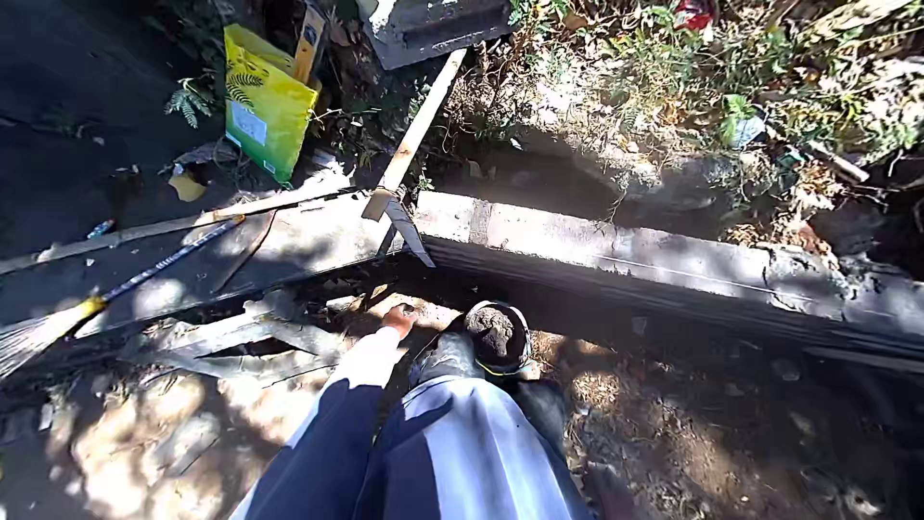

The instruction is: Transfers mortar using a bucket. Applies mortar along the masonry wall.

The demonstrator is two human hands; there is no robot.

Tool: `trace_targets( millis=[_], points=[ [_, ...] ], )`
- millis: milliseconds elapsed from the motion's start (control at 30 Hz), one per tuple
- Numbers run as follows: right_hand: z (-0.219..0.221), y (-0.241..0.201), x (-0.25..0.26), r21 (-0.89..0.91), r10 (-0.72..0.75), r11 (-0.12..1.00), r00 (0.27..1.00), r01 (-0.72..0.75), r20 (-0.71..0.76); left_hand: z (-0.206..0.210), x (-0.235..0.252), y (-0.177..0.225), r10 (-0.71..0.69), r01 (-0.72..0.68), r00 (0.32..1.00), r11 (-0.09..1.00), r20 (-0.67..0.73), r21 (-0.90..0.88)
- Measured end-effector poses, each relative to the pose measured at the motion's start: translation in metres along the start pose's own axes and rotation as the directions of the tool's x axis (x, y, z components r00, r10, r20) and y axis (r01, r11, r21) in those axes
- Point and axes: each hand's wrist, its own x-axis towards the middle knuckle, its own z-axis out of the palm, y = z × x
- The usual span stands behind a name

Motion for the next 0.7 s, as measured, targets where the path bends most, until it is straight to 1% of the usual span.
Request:
trace_targets(
  millis=[67,133,200,233,267,333,367,400,467,533,600,633,667,700],
  points=[
    [-0.022,-0.018,0.041,-0.133,-0.104,0.985,0.991,0.114,0.080,0.005,-0.002,-0.017,-0.057,0.038,0.993,0.984,-0.105,-0.176],
    [-0.048,-0.031,0.092,-0.319,-0.151,0.926,0.972,0.203,0.182,0.024,-0.005,-0.040,-0.143,0.073,0.970,0.942,-0.197,-0.326],
    [-0.079,-0.034,0.157,-0.519,-0.127,0.819,0.959,0.246,0.254,0.060,-0.023,-0.057,-0.244,0.100,0.924,0.897,-0.293,-0.431],
    [-0.099,-0.034,0.175,-0.606,-0.069,0.758,0.954,0.240,0.291,0.086,-0.043,-0.066,-0.326,0.164,0.895,0.875,-0.305,-0.455],
    [-0.116,-0.037,0.186,-0.659,-0.044,0.710,0.950,0.248,0.311,0.116,-0.067,-0.075,-0.401,0.228,0.867,0.847,-0.297,-0.480],
    [-0.140,-0.055,0.203,-0.680,-0.080,0.658,0.928,0.324,0.364,0.177,-0.105,-0.087,-0.497,0.286,0.822,0.783,-0.278,-0.552],
    [-0.148,-0.059,0.211,-0.692,-0.099,0.622,0.913,0.367,0.396,0.217,-0.118,-0.098,-0.560,0.341,0.786,0.747,-0.263,-0.570],
    [-0.154,-0.060,0.216,-0.702,-0.098,0.594,0.902,0.392,0.421,0.258,-0.132,-0.112,-0.614,0.397,0.756,0.705,-0.226,-0.588],
    [-0.159,-0.061,0.221,-0.744,-0.061,0.528,0.892,0.409,0.448,0.338,-0.159,-0.141,-0.680,0.459,0.721,0.610,-0.130,-0.646],
    [-0.149,-0.073,0.218,-0.807,0.010,0.381,0.871,0.451,0.491,0.398,-0.180,-0.159,-0.716,0.511,0.698,0.493,0.005,-0.705],
    [-0.135,-0.079,0.219,-0.809,0.069,0.204,0.816,0.552,0.574,0.439,-0.192,-0.169,-0.736,0.512,0.673,0.389,0.076,-0.766],
    [-0.127,-0.080,0.218,-0.781,0.082,0.148,0.779,0.607,0.621,0.449,-0.195,-0.169,-0.743,0.499,0.664,0.358,0.083,-0.790],
    [-0.120,-0.080,0.220,-0.740,0.082,0.140,0.737,0.658,0.671,0.454,-0.197,-0.166,-0.744,0.479,0.664,0.342,0.079,-0.808],
    [-0.112,-0.079,0.225,-0.699,0.072,0.164,0.698,0.696,0.713,0.455,-0.196,-0.162,-0.738,0.453,0.672,0.340,0.065,-0.824]
  ],
)
